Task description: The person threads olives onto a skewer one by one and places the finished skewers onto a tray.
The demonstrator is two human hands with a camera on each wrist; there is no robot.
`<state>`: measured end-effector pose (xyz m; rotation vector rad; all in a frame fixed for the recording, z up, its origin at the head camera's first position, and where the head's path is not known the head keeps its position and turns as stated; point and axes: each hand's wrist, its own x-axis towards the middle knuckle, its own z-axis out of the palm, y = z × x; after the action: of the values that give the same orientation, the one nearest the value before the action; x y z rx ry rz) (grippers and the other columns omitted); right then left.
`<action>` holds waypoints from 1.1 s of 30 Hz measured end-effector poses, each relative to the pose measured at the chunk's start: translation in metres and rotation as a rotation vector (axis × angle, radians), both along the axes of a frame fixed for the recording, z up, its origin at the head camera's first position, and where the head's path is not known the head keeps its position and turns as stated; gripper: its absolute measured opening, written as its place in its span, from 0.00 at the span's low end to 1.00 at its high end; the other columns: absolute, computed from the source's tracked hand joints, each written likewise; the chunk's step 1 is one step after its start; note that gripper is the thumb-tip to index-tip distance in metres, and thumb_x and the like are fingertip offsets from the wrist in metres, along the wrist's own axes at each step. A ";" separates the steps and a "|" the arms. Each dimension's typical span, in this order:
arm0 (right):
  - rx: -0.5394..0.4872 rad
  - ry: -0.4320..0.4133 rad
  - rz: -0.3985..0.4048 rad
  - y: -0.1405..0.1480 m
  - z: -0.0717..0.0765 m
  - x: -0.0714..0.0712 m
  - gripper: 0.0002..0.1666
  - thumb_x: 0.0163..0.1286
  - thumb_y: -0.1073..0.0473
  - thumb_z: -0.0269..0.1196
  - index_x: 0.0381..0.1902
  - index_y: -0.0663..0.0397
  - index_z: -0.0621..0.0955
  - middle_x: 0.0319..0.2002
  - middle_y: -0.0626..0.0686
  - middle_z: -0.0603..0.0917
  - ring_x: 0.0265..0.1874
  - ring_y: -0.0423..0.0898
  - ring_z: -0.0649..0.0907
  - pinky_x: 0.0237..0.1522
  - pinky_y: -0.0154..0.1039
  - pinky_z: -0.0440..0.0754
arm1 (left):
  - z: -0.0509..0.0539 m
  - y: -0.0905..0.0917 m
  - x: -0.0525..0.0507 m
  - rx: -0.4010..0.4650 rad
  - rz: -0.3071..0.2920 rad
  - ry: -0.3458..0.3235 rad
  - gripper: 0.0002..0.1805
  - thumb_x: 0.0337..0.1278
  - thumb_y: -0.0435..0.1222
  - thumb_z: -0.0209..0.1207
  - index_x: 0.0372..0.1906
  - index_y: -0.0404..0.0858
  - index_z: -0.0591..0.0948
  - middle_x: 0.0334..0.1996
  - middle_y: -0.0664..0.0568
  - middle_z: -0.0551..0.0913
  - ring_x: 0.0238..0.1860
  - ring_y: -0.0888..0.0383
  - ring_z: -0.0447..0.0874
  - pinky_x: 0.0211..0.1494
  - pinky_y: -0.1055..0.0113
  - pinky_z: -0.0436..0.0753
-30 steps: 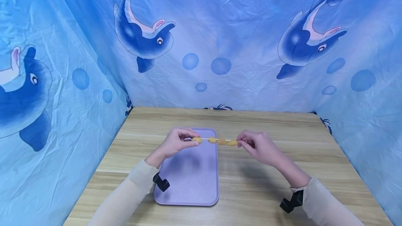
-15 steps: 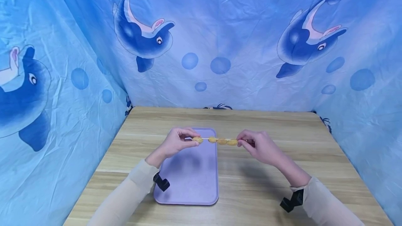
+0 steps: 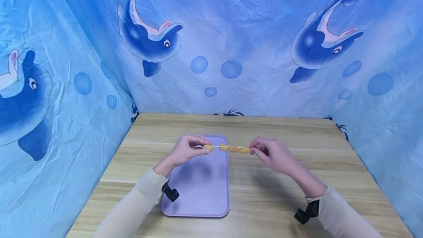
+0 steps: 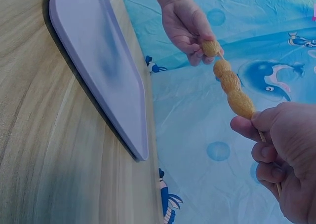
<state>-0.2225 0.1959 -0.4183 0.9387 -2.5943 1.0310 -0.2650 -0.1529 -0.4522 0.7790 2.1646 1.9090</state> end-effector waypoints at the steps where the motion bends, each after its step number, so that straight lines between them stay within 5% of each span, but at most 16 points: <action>1: -0.002 0.001 0.002 0.000 0.000 0.000 0.05 0.75 0.64 0.69 0.41 0.47 0.88 0.32 0.42 0.90 0.19 0.29 0.72 0.17 0.29 0.75 | 0.000 0.000 0.000 -0.005 0.001 0.000 0.18 0.56 0.26 0.75 0.51 0.23 0.88 0.47 0.46 0.90 0.45 0.62 0.89 0.48 0.72 0.92; 5: -0.001 0.012 0.011 0.000 0.001 0.000 0.05 0.75 0.64 0.69 0.40 0.48 0.88 0.32 0.42 0.89 0.19 0.29 0.72 0.17 0.29 0.75 | 0.000 -0.001 0.000 -0.015 0.006 0.001 0.18 0.55 0.26 0.76 0.51 0.25 0.89 0.49 0.38 0.89 0.45 0.62 0.89 0.47 0.72 0.92; 14: 0.017 0.010 0.012 0.000 0.002 0.000 0.05 0.75 0.64 0.69 0.40 0.47 0.88 0.31 0.41 0.89 0.19 0.29 0.70 0.17 0.28 0.73 | -0.002 -0.001 -0.001 -0.011 0.005 0.031 0.16 0.54 0.26 0.76 0.49 0.29 0.91 0.48 0.36 0.89 0.44 0.62 0.90 0.46 0.73 0.92; 33: 0.020 0.032 0.013 0.000 0.003 -0.001 0.05 0.74 0.65 0.69 0.40 0.48 0.89 0.30 0.41 0.89 0.19 0.28 0.71 0.16 0.28 0.73 | -0.005 -0.001 -0.001 -0.013 0.007 0.074 0.15 0.55 0.27 0.76 0.49 0.31 0.92 0.46 0.47 0.91 0.46 0.61 0.90 0.48 0.71 0.92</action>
<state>-0.2234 0.1959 -0.4150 0.9694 -2.5805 0.9865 -0.2659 -0.1536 -0.4571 0.8537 2.2227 1.8961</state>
